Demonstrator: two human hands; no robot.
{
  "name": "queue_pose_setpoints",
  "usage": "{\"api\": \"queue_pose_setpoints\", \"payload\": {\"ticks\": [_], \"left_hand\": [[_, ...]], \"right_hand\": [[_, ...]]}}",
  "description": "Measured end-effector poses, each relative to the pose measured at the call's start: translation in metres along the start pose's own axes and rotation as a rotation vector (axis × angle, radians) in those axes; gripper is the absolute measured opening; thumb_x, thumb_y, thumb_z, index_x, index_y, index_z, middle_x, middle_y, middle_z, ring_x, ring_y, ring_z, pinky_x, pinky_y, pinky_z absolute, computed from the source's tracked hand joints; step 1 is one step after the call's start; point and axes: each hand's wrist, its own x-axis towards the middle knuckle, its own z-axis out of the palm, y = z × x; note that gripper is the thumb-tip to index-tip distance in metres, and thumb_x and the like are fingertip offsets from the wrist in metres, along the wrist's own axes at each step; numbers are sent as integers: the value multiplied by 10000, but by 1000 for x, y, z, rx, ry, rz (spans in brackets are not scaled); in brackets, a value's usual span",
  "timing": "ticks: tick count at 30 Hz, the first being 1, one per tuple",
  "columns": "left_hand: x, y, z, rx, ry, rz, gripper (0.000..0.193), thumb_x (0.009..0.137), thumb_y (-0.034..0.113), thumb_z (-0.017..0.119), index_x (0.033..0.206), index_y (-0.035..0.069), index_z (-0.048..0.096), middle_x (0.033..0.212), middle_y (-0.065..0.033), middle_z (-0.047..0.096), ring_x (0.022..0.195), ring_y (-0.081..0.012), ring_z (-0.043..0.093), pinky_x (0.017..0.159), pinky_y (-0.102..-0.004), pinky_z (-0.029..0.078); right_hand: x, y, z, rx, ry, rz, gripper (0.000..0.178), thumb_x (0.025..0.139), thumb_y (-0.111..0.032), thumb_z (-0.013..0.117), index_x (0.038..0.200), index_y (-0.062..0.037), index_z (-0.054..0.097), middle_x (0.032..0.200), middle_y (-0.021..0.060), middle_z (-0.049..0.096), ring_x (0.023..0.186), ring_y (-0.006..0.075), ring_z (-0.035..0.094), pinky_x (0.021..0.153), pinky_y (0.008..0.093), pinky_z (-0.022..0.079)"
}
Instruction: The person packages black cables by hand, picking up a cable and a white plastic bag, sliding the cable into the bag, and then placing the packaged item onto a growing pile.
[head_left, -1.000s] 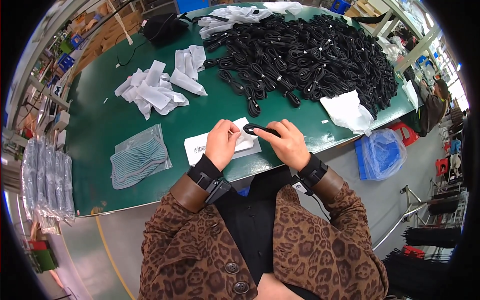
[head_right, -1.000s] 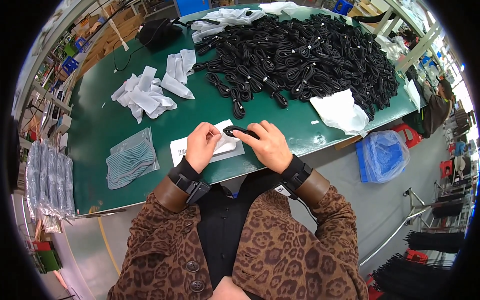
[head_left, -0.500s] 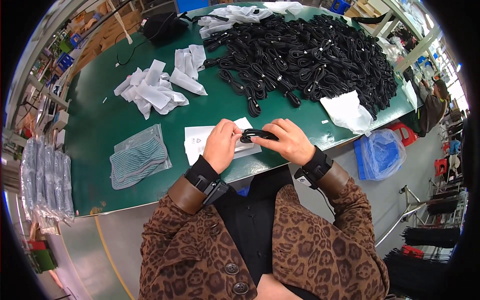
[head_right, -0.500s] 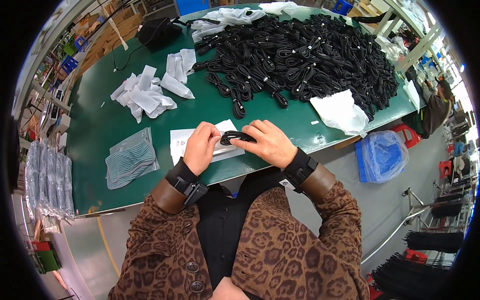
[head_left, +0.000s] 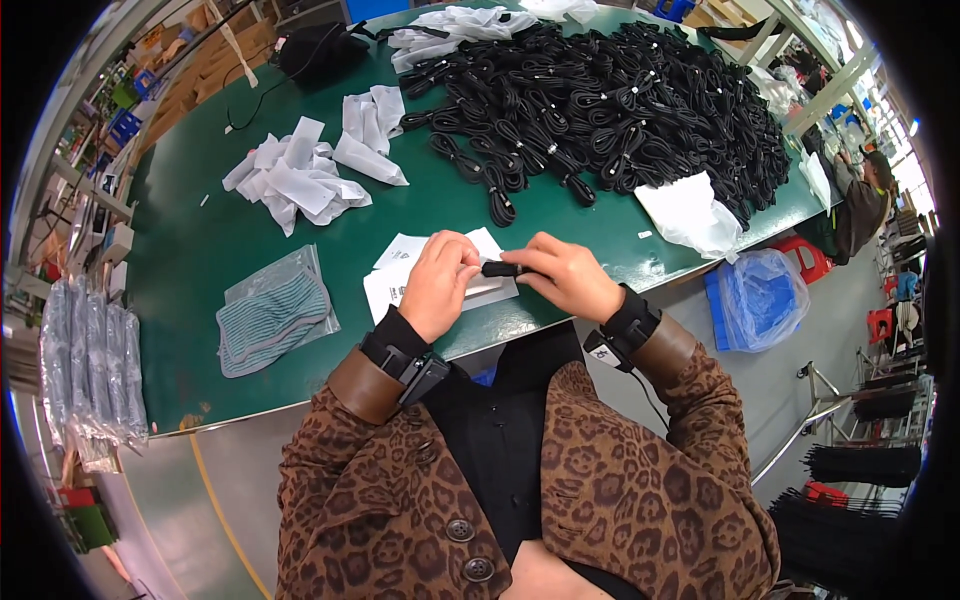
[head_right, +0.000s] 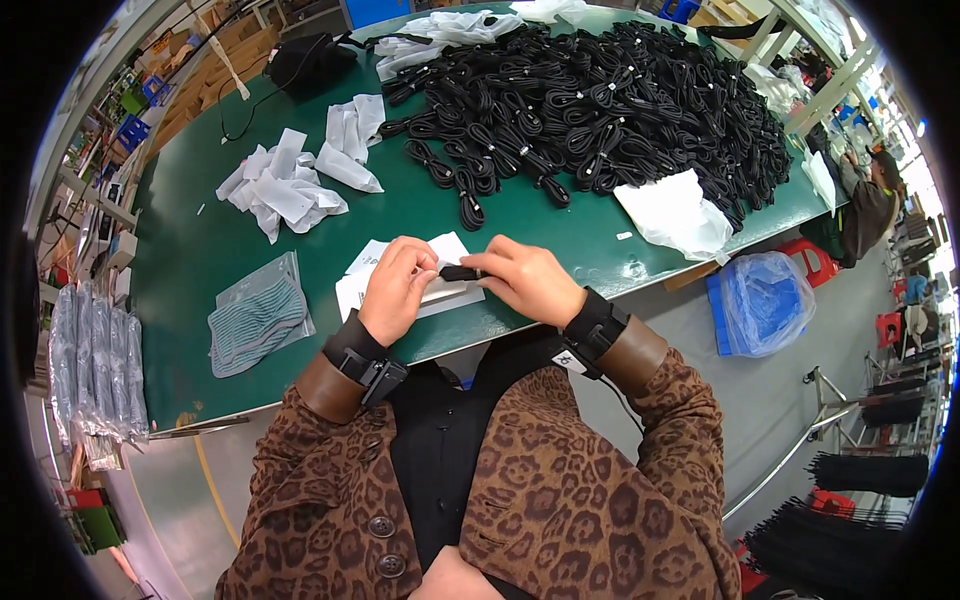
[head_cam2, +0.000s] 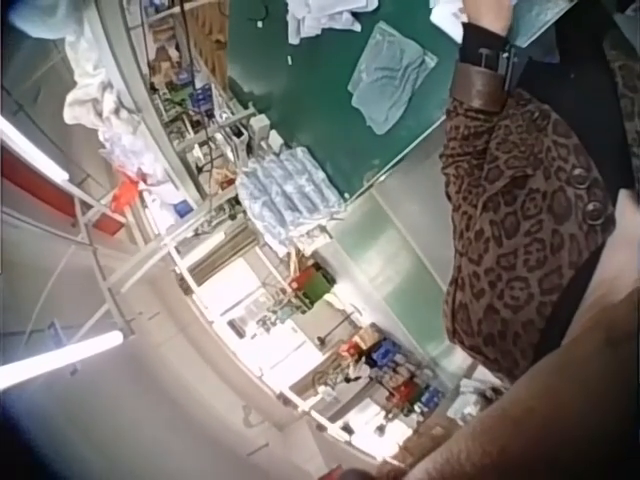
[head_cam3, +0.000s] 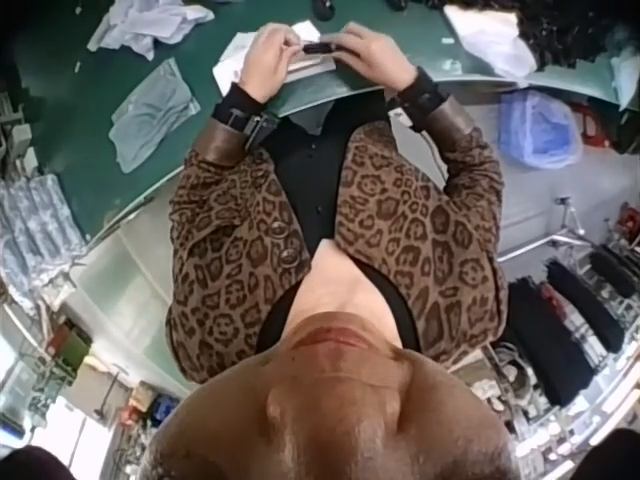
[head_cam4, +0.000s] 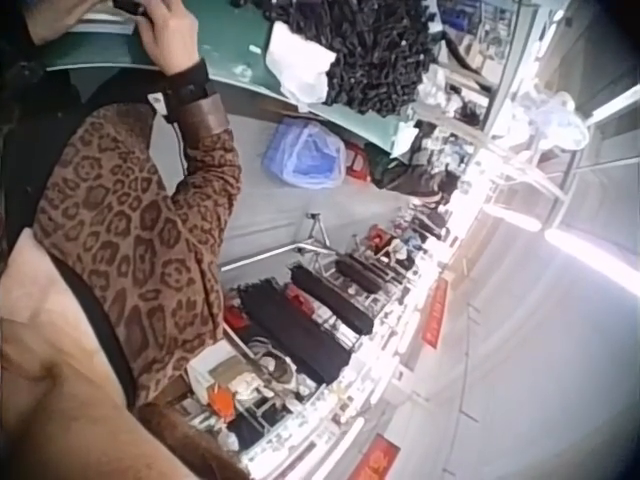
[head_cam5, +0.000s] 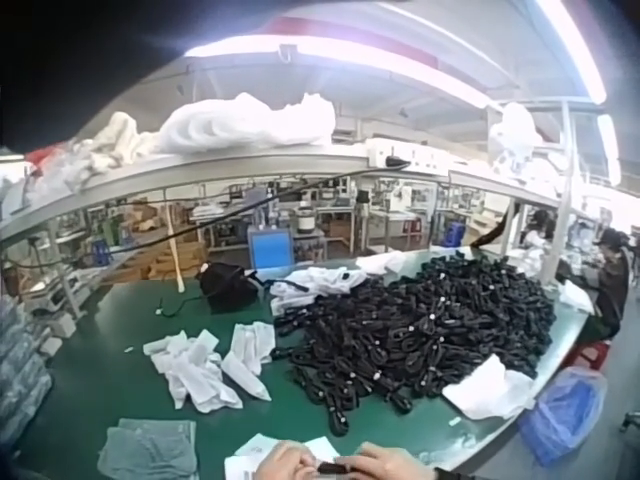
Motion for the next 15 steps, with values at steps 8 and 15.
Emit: {"api": "queue_pose_setpoints", "payload": {"ticks": [8, 15], "left_hand": [[11, 5, -2, 54, -35, 102, 135, 800, -18, 636, 850, 41, 525, 966, -98, 562, 928, -270, 530, 739, -317, 457], [33, 9, -25, -221, 65, -101, 83, 858, 53, 617, 883, 17, 546, 988, -65, 576, 859, -184, 541, 747, -301, 452]], "right_hand": [[17, -1, 10, 994, -146, 864, 247, 857, -82, 675, 1085, -30, 598, 945, 75, 575, 702, 159, 564, 617, 272, 482], [45, -37, 4, 391, 342, -47, 298, 833, -20, 671, 1122, -30, 601, 1030, 82, 541, 838, 141, 561, 681, 246, 474]]}}
